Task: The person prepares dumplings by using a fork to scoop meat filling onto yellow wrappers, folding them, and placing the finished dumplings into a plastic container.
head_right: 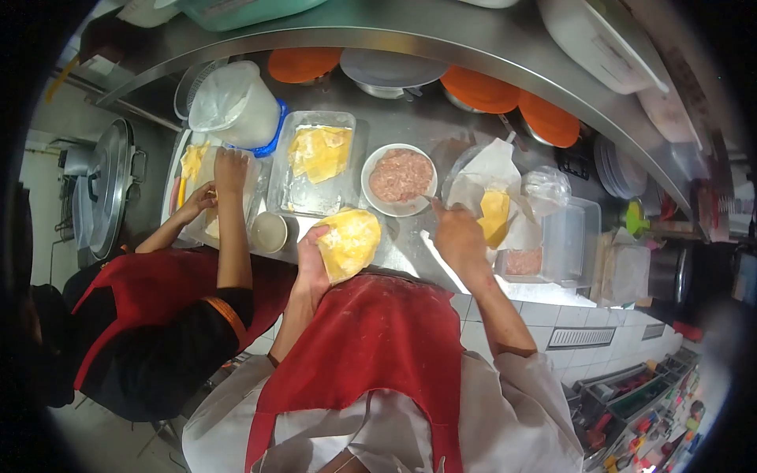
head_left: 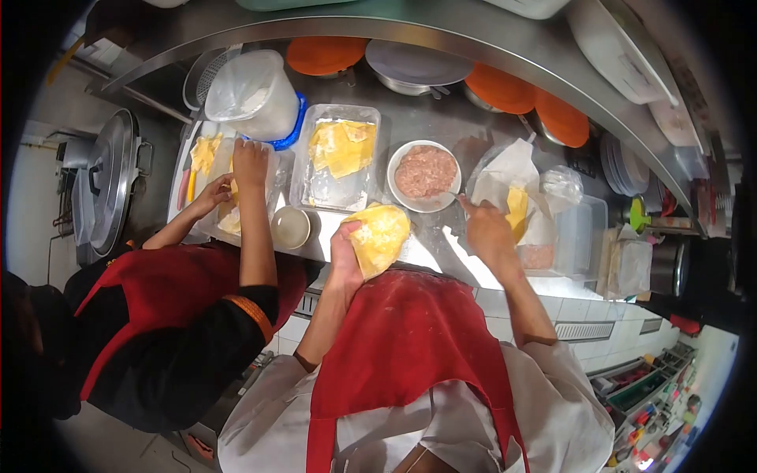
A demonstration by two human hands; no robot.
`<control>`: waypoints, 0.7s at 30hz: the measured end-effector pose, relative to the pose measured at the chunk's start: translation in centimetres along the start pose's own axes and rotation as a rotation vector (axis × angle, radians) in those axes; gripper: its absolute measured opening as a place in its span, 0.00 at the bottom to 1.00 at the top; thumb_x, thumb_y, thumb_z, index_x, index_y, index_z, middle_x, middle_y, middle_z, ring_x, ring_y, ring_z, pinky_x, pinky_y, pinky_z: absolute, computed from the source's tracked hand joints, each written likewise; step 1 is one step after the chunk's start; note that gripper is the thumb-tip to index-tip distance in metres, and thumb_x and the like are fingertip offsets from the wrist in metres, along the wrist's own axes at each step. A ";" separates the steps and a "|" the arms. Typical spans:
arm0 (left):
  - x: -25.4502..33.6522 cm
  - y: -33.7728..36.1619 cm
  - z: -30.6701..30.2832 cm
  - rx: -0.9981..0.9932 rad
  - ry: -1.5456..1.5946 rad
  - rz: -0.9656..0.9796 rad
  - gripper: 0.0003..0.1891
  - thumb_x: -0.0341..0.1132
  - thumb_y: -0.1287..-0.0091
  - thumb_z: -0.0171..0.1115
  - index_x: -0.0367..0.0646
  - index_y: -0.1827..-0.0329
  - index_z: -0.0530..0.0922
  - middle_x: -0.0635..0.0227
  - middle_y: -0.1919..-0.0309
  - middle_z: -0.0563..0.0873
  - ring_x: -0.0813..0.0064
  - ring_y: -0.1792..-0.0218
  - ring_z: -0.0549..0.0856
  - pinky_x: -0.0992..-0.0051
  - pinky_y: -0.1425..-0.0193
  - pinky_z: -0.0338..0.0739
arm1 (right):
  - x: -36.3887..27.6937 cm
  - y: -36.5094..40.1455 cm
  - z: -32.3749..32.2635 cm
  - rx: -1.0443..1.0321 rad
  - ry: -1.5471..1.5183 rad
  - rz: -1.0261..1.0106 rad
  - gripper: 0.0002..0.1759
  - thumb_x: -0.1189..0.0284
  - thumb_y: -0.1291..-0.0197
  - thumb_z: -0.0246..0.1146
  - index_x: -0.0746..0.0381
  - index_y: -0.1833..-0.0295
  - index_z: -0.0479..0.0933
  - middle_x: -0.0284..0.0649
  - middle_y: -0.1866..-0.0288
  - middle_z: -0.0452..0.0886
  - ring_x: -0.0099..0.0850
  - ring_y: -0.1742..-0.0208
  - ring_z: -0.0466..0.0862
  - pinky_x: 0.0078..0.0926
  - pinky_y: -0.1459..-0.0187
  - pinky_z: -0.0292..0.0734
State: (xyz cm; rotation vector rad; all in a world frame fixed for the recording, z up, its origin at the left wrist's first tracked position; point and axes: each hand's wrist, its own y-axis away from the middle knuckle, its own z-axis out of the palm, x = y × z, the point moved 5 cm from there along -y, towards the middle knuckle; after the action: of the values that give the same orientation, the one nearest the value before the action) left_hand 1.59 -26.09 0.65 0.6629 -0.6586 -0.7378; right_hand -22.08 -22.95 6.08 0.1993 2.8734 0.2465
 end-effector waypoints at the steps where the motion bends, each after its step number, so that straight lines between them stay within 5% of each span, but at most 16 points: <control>1: -0.5 -0.5 0.3 -0.028 -0.015 -0.041 0.26 0.42 0.35 0.45 0.34 0.39 0.71 0.51 0.47 0.82 0.54 0.51 0.84 0.54 0.47 0.80 | -0.3 -0.1 1.1 0.010 0.054 -0.007 0.24 0.77 0.44 0.54 0.65 0.41 0.76 0.51 0.62 0.81 0.46 0.60 0.83 0.39 0.59 0.81; 7: -2.3 -3.4 0.8 0.066 -0.107 -0.121 0.22 0.40 0.34 0.41 0.33 0.47 0.74 0.50 0.56 0.85 0.54 0.58 0.86 0.53 0.53 0.82 | -2.1 -0.7 4.2 -0.019 0.170 0.064 0.22 0.75 0.41 0.52 0.64 0.40 0.75 0.50 0.61 0.81 0.43 0.59 0.85 0.37 0.60 0.81; 14: -2.4 -4.2 1.6 0.036 -0.145 -0.111 0.22 0.40 0.33 0.41 0.33 0.47 0.74 0.50 0.54 0.85 0.54 0.57 0.86 0.54 0.52 0.82 | -0.8 -1.5 3.5 -0.098 0.071 -0.156 0.21 0.74 0.39 0.51 0.63 0.41 0.76 0.50 0.62 0.83 0.44 0.60 0.86 0.38 0.61 0.81; 17: -2.1 -3.8 1.8 0.063 -0.170 -0.074 0.22 0.40 0.34 0.41 0.32 0.46 0.74 0.50 0.54 0.84 0.54 0.56 0.86 0.53 0.51 0.81 | -0.7 -1.6 2.1 0.026 0.096 -0.071 0.19 0.74 0.39 0.51 0.61 0.43 0.78 0.49 0.63 0.83 0.45 0.60 0.85 0.39 0.59 0.80; 21: -2.2 -3.8 1.9 0.031 -0.143 -0.099 0.23 0.40 0.34 0.41 0.32 0.46 0.73 0.49 0.53 0.84 0.53 0.56 0.86 0.52 0.50 0.81 | -2.3 -1.6 3.5 -0.079 0.164 -0.059 0.19 0.73 0.39 0.51 0.60 0.45 0.79 0.49 0.63 0.83 0.44 0.59 0.85 0.40 0.57 0.80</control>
State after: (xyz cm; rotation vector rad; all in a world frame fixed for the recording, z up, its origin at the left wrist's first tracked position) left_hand -2.53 -27.14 -1.64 0.6796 -0.7737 -0.8741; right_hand -19.19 -24.31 3.03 0.0830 3.0184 0.3815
